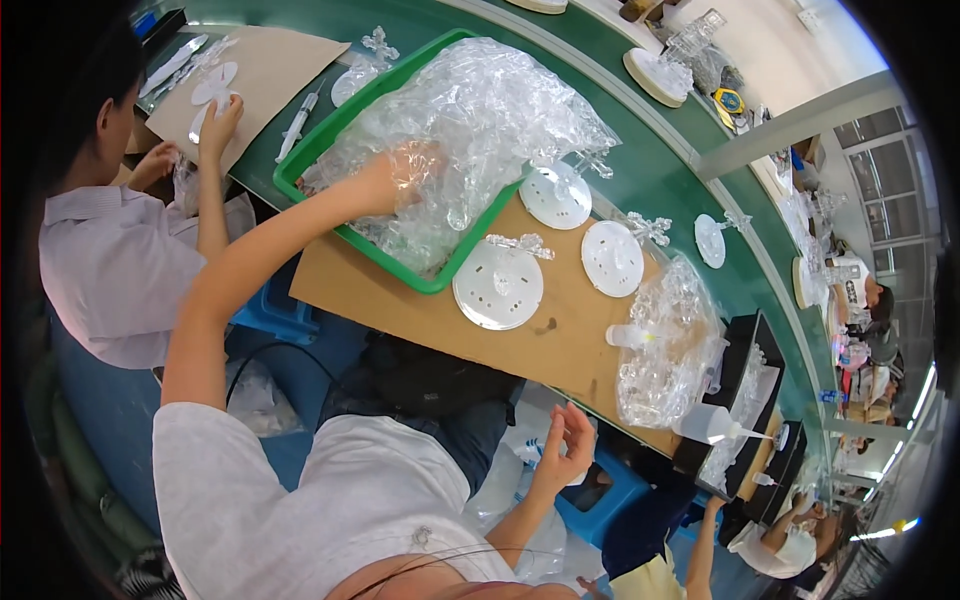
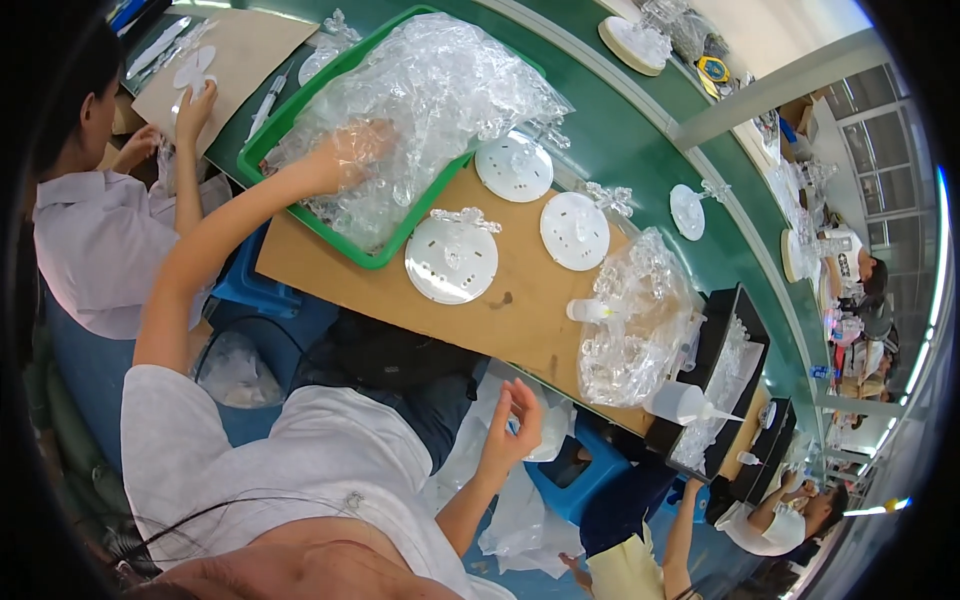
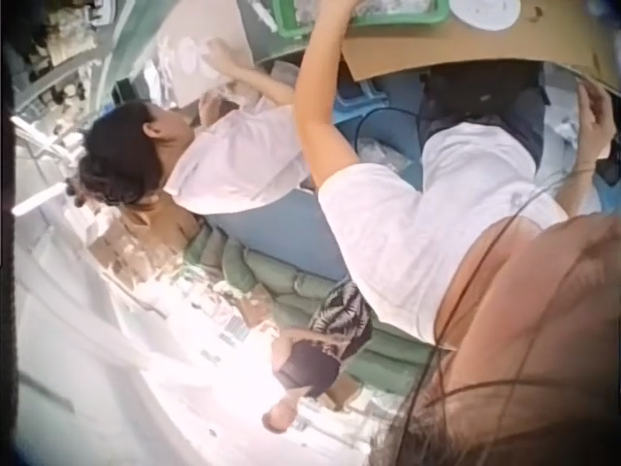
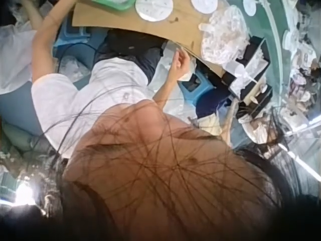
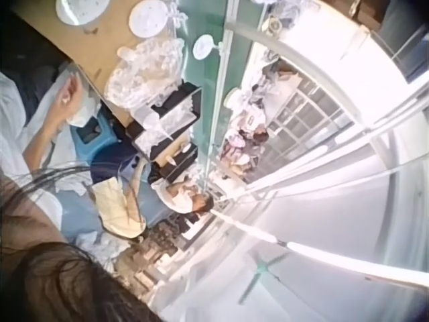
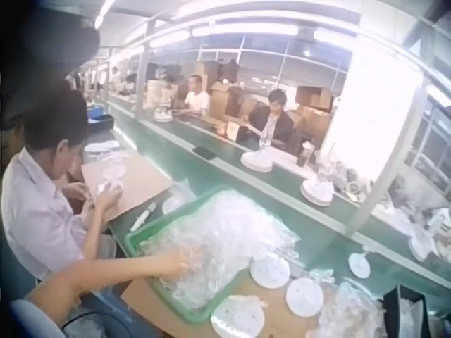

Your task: Applying liquid adhesive to circular base plates and attaching clear decorative plastic components.

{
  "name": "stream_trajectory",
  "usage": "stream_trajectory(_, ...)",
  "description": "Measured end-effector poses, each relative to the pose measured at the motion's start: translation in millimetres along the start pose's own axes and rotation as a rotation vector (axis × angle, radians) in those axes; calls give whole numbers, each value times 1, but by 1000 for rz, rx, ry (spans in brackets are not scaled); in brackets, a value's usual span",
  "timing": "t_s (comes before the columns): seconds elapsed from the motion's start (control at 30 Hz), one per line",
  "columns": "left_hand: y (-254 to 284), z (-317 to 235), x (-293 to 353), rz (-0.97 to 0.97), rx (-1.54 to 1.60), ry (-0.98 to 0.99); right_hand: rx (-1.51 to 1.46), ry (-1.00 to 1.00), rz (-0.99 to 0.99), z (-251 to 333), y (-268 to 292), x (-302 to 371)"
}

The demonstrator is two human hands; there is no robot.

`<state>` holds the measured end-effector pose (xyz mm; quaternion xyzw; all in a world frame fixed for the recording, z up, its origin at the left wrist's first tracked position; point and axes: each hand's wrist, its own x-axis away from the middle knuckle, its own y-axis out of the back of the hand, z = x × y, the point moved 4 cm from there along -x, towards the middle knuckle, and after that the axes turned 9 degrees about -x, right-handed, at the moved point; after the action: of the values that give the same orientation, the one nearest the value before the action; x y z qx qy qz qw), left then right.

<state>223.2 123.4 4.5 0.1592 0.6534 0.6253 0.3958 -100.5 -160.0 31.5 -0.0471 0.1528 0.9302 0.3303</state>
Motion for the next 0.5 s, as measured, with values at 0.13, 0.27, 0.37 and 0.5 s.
stream_trajectory(0.13, -39, 6, 18, 165, 28, -58, -7, -20, -8, -3, -2, 4)
stream_trajectory(0.27, 11, -7, 5, 145, 203, 36, -5, -41, -26, -4, 3, 10)
stream_trajectory(0.37, 78, -16, 31, 114, 595, 381, -13, -84, -32, -6, 5, 16)
stream_trajectory(0.5, 123, -77, 69, -7, 801, 464, -344, -318, 122, 1, -24, 8)
